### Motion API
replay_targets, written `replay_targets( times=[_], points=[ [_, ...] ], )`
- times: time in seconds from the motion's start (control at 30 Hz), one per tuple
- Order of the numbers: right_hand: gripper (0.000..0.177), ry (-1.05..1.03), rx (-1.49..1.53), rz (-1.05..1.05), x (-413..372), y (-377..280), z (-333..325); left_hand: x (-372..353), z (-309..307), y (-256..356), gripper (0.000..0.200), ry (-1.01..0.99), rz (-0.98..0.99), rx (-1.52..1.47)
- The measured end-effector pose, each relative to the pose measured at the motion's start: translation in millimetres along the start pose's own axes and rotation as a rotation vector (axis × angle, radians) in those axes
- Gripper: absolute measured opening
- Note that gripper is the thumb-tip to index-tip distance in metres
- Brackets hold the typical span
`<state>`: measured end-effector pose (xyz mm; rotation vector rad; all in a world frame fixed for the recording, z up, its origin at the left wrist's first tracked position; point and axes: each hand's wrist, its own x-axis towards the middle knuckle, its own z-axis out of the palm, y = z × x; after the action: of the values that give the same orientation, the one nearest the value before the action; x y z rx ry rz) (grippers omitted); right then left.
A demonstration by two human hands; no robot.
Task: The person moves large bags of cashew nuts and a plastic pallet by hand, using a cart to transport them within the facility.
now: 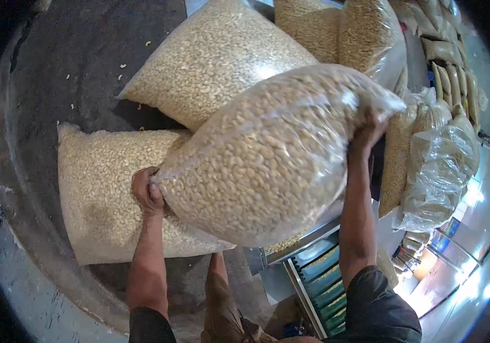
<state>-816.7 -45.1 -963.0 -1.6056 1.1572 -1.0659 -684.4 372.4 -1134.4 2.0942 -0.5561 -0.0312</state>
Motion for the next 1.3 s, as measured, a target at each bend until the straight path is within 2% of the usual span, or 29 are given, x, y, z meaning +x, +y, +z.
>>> replay_targets(
  times=[0.03,0.1,0.13,0.2,0.27,0.3,0.43,0.5,0.53,0.57,0.63,0.7,0.77,0.8,0.83,0.9,0.93,1.0,1.03,1.17,1.23,1.27,1.3],
  points=[
    [0.047,-0.098,-0.091,-0.048,6.2,-12.9,11.5,-1.1,1.6,-0.3,0.064,0.004,0.005,-0.014],
    [0.05,-0.251,-0.158,-0.043,18.2,-28.3,25.3,-1.4,3.4,-0.2,0.062,0.022,-0.049,0.039],
    [0.051,-0.211,-0.041,-0.073,35.8,5.5,32.6,-1.0,3.6,2.2,0.061,0.035,-0.045,0.056],
    [0.058,-0.131,-0.111,-0.31,37.5,11.9,46.2,-0.3,5.4,4.2,0.06,0.044,-0.055,0.072],
    [0.054,-0.229,-0.423,-0.604,45.1,16.0,45.9,-0.5,5.6,-0.3,0.06,0.022,-0.065,0.119],
    [0.053,-0.247,-0.007,-0.215,47.9,21.5,55.3,-1.0,5.2,-3.8,0.06,0.02,-0.066,0.119],
    [0.049,-0.404,-0.078,-0.351,72.0,5.4,56.1,0.6,7.4,-3.4,0.06,0.025,-0.038,0.128],
    [0.047,-0.632,0.386,0.441,93.0,-36.2,54.1,2.1,6.7,-2.6,0.061,0.046,-0.023,0.13],
    [0.05,-0.678,0.063,0.332,100.5,-46.7,54.3,1.8,6.9,-3.0,0.061,0.042,-0.025,0.137],
    [0.05,-0.676,0.06,0.333,98.2,-60.9,58.8,1.0,7.1,-3.4,0.06,0.034,-0.026,0.148],
    [0.053,-0.692,-0.357,0.043,87.9,-76.2,69.3,0.9,8.2,-5.7,0.061,0.018,-0.026,0.148],
    [0.051,-0.718,-0.248,0.086,114.8,-41.5,83.9,0.4,5.6,-6.9,0.061,0.006,-0.03,0.157],
    [0.048,-0.75,-0.486,0.023,109.7,-51.8,101.1,3.3,7.7,-6.1,0.06,0.008,-0.012,0.136],
    [0.048,-0.896,-0.373,-0.085,116.7,-45.7,105.9,3.1,8.9,-5.2,0.06,0.0,-0.013,0.139],
    [0.048,-0.895,-0.372,-0.072,118.3,-43.3,109.3,3.0,8.3,-3.1,0.06,0.007,-0.009,0.138],
    [0.048,-0.994,-0.346,-0.317,115.1,-49.9,120.1,2.1,8.0,-6.3,0.06,0.004,-0.003,0.148],
    [0.043,-0.962,-0.007,0.046,102.4,-45.1,130.4,1.3,8.3,-9.4,0.059,-0.008,-0.025,0.148],
    [0.046,-1.026,-0.062,0.002,102.3,-44.7,135.6,0.6,9.8,-7.5,0.056,0.0,-0.05,0.145],
    [0.057,-1.096,-0.125,-0.061,106.5,-45.8,133.1,-0.4,11.5,-8.1,0.056,-0.016,-0.037,0.139],
    [0.052,-1.054,-0.354,-0.165,100.5,-51.5,116.9,-4.7,12.2,-14.5,0.055,0.011,-0.064,0.088],
    [0.045,-0.666,0.048,0.147,74.1,-50.7,100.0,-5.4,12.7,-13.9,0.055,0.013,-0.073,0.086],
    [0.041,-0.768,0.487,0.375,64.9,-44.3,86.9,-4.7,12.1,-10.2,0.054,0.006,-0.112,0.057],
    [0.041,-0.746,0.479,0.374,56.4,-38.8,74.2,-6.7,11.3,-8.0,0.054,-0.008,-0.15,0.03]
  ],
)
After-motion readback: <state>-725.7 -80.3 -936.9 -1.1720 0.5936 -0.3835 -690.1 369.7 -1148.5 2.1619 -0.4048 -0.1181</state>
